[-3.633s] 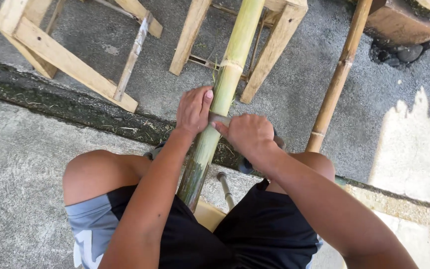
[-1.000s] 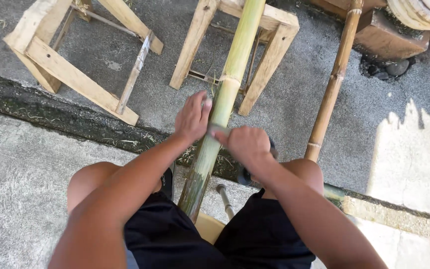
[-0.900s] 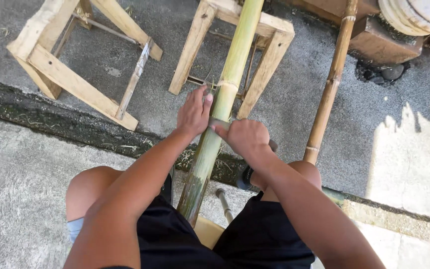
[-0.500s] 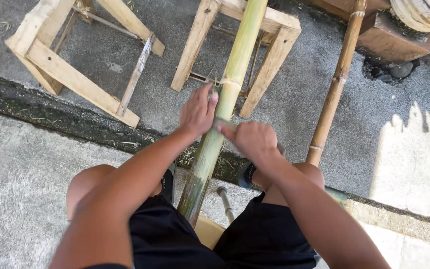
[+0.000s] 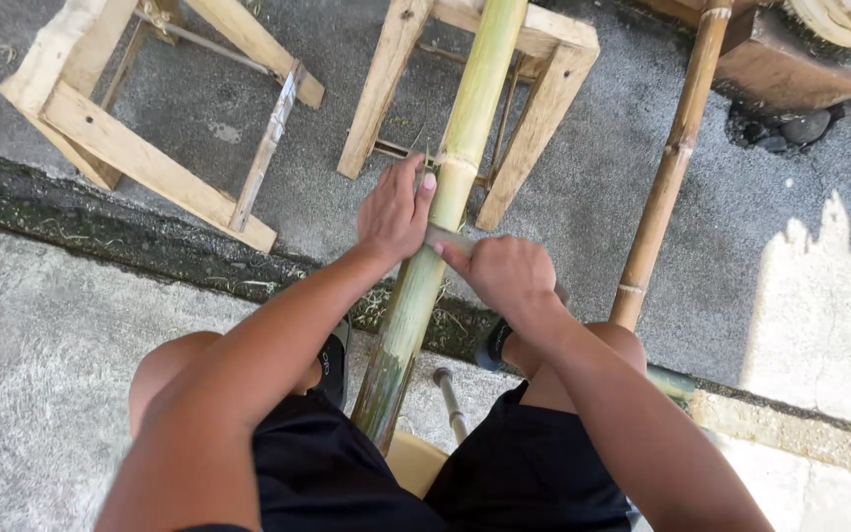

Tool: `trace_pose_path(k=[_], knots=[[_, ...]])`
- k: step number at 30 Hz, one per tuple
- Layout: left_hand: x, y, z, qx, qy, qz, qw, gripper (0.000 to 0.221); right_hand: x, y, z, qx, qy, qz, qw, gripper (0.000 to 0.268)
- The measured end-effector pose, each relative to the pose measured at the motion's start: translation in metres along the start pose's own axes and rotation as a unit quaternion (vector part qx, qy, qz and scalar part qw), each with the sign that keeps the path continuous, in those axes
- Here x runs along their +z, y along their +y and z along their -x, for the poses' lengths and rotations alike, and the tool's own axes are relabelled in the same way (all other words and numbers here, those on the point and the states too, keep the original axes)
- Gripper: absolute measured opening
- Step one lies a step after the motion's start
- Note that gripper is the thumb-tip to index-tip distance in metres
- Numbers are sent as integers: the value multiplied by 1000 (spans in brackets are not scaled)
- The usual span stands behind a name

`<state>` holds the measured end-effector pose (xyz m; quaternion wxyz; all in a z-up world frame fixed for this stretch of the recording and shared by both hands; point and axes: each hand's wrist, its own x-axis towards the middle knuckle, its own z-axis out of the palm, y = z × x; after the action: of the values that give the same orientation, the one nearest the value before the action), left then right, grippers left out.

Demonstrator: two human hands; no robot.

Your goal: The recorder is using a small knife to peel or scrape a segment of green bamboo while seated outside.

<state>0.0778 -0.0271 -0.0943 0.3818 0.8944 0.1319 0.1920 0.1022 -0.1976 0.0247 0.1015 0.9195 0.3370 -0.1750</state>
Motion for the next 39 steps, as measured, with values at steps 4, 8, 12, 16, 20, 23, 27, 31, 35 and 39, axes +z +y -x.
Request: trace_pose_path(k=[4, 8, 12, 16, 20, 23, 27, 31, 35, 39], knots=[[2, -1, 0, 7, 8, 11, 1000, 53, 0, 3, -6, 15, -1, -10, 1000, 90], [-18, 10, 46, -31, -55, 12, 998, 55, 25, -4, 22, -20, 17, -30, 999, 86], [-5, -1, 14, 8, -15, 5, 1000, 55, 8, -3, 8, -12, -15, -24, 1000, 86], [2, 3, -35, 46, 37, -15, 998, 56, -8, 9, -22, 22, 52, 6, 998, 89], [-1, -1, 9, 43, 27, 4, 999, 57, 8, 3, 1, 8, 47, -22, 999, 86], [-18, 4, 49, -16, -54, 27, 998, 62, 18, -8, 28, -16, 20, -56, 998, 85], [-13, 0, 49, -6, -66, -5, 998, 60, 16, -9, 26, -37, -29, -28, 999, 83], [3, -7, -16, 75, 58, -14, 995, 58, 8, 11, -21, -27, 68, -4, 997, 86], [5, -2, -25, 53, 42, -15, 998, 58, -9, 12, -24, 30, -28, -25, 999, 90], [-1, -3, 9, 18, -15, 9, 1000, 59, 14, 11, -5, -4, 24, -13, 1000, 88]])
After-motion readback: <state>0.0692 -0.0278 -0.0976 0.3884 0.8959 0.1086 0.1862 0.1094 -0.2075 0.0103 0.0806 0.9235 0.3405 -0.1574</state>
